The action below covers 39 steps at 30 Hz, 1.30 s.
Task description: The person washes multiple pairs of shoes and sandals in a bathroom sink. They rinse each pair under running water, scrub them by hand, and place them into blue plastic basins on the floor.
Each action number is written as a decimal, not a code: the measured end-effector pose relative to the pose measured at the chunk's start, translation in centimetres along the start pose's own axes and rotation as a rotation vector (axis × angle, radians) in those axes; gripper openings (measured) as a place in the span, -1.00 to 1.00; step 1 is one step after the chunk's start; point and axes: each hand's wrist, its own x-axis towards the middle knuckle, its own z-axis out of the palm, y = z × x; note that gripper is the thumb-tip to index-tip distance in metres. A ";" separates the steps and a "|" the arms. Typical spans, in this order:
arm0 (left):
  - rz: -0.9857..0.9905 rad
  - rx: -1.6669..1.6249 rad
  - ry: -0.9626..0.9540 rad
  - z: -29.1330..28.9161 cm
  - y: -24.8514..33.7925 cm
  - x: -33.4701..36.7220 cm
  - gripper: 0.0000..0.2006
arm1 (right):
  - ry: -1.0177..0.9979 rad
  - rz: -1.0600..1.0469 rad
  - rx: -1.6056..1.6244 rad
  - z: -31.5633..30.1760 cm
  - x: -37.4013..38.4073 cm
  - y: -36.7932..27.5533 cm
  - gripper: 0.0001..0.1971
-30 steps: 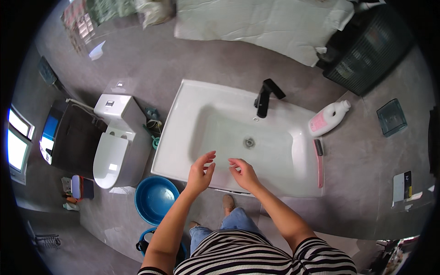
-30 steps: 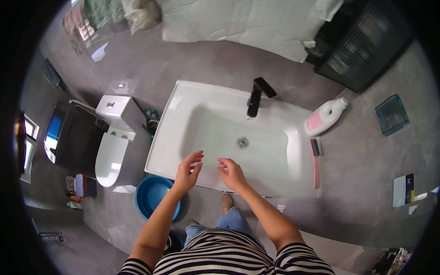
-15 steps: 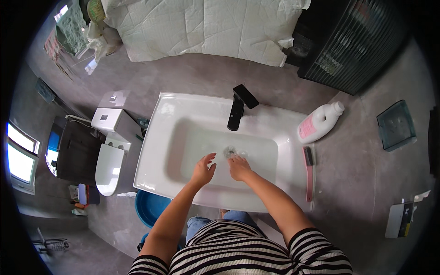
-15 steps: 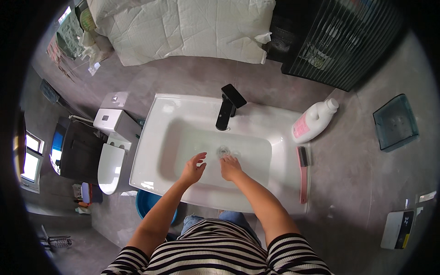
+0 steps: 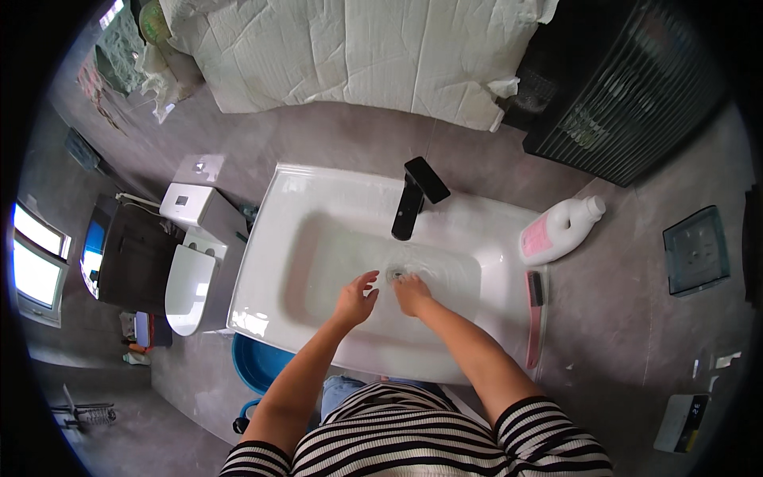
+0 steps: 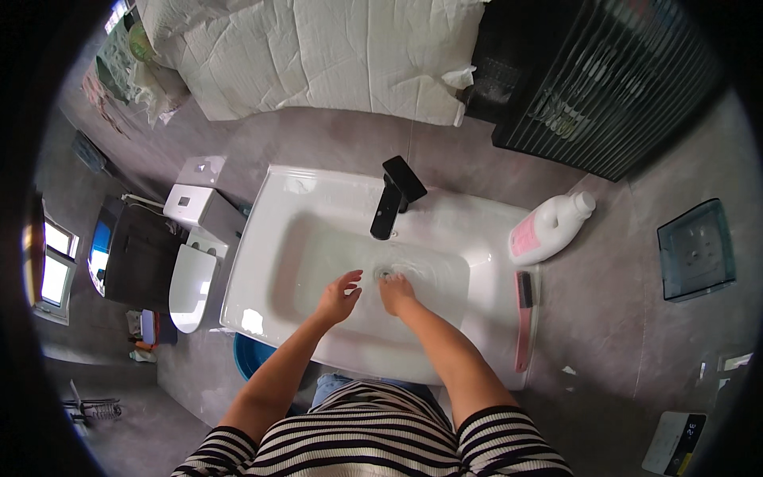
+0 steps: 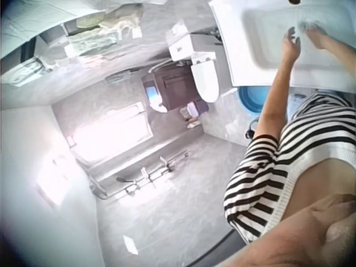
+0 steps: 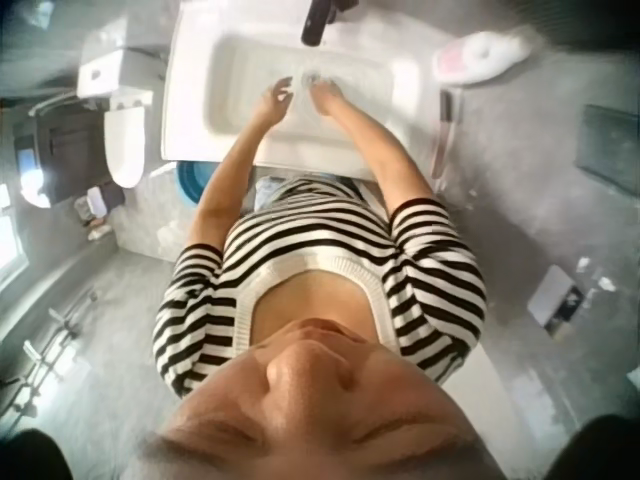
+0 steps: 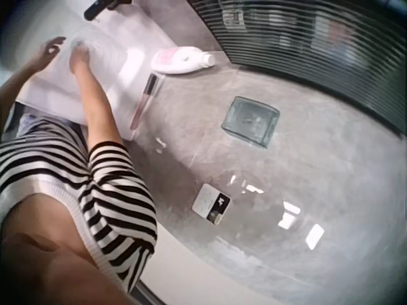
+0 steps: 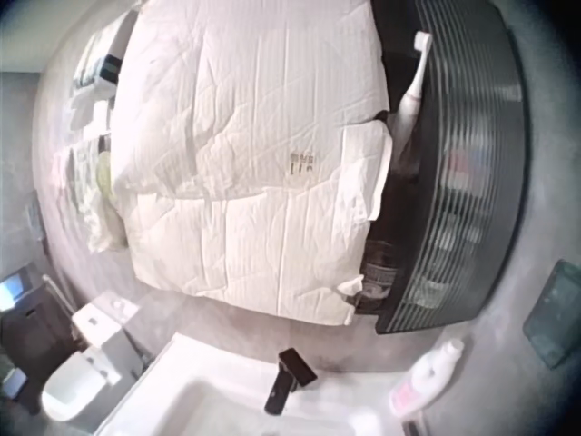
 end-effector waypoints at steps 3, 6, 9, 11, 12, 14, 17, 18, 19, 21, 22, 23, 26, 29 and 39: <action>0.013 -0.044 0.034 -0.4 -0.3 0.1 -0.55 | 0.188 0.016 0.139 -1.2 -1.6 -0.7 -0.76; 0.055 -0.040 0.115 -1.2 -1.5 -0.7 -0.55 | 0.338 0.041 0.393 -4.5 -4.1 -1.8 -0.87; -0.009 0.115 0.084 -1.6 0.2 -0.8 -0.56 | 0.653 -0.003 0.434 -4.3 -4.5 0.0 -0.89; -0.107 0.174 0.047 -2.7 0.7 -1.7 -0.56 | 0.570 0.014 0.485 -5.2 -5.0 -0.1 -0.91; -0.083 0.143 0.049 -3.1 0.8 -2.1 -0.54 | 0.528 0.023 0.509 -5.5 -5.3 -0.2 -0.91; -0.029 0.080 0.053 -3.6 1.1 -3.1 -0.48 | 0.512 0.082 0.327 -4.7 -5.8 0.0 -0.82; 0.108 0.151 0.143 -3.9 1.2 -4.6 -0.39 | 0.591 0.059 0.145 -4.9 -6.6 -1.2 -0.71; 0.077 0.121 0.121 -4.1 1.1 -5.1 -0.37 | 0.561 0.059 0.153 -5.2 -7.0 -1.7 -0.67; 0.043 0.091 0.103 -4.6 1.3 -5.6 -0.35 | 0.432 0.070 0.303 -6.0 -6.9 -1.9 -0.68; 0.031 0.063 0.142 -4.9 1.0 -6.7 -0.36 | 0.275 0.113 0.568 -6.3 -6.0 -2.5 -0.71; 0.023 0.030 0.154 -5.2 1.3 -7.1 -0.38 | 0.281 0.099 0.542 -6.0 -5.6 -2.3 -0.70; 0.016 -0.003 0.166 -5.5 1.9 -7.7 -0.39 | 0.286 0.086 0.515 -5.6 -5.3 -2.2 -0.70; -0.016 -0.057 0.226 -7.2 2.0 -10.6 -0.44 | 0.600 -0.027 0.026 -5.8 -6.3 -7.0 -0.65; -0.021 -0.110 0.290 -9.3 1.8 -14.6 -0.47 | 0.609 -0.133 0.025 -7.5 -7.1 -12.0 -0.56; -0.223 -0.235 0.716 -15.9 -7.5 -37.1 -0.49 | 0.342 -0.710 0.390 -3.4 -6.7 -35.9 -0.53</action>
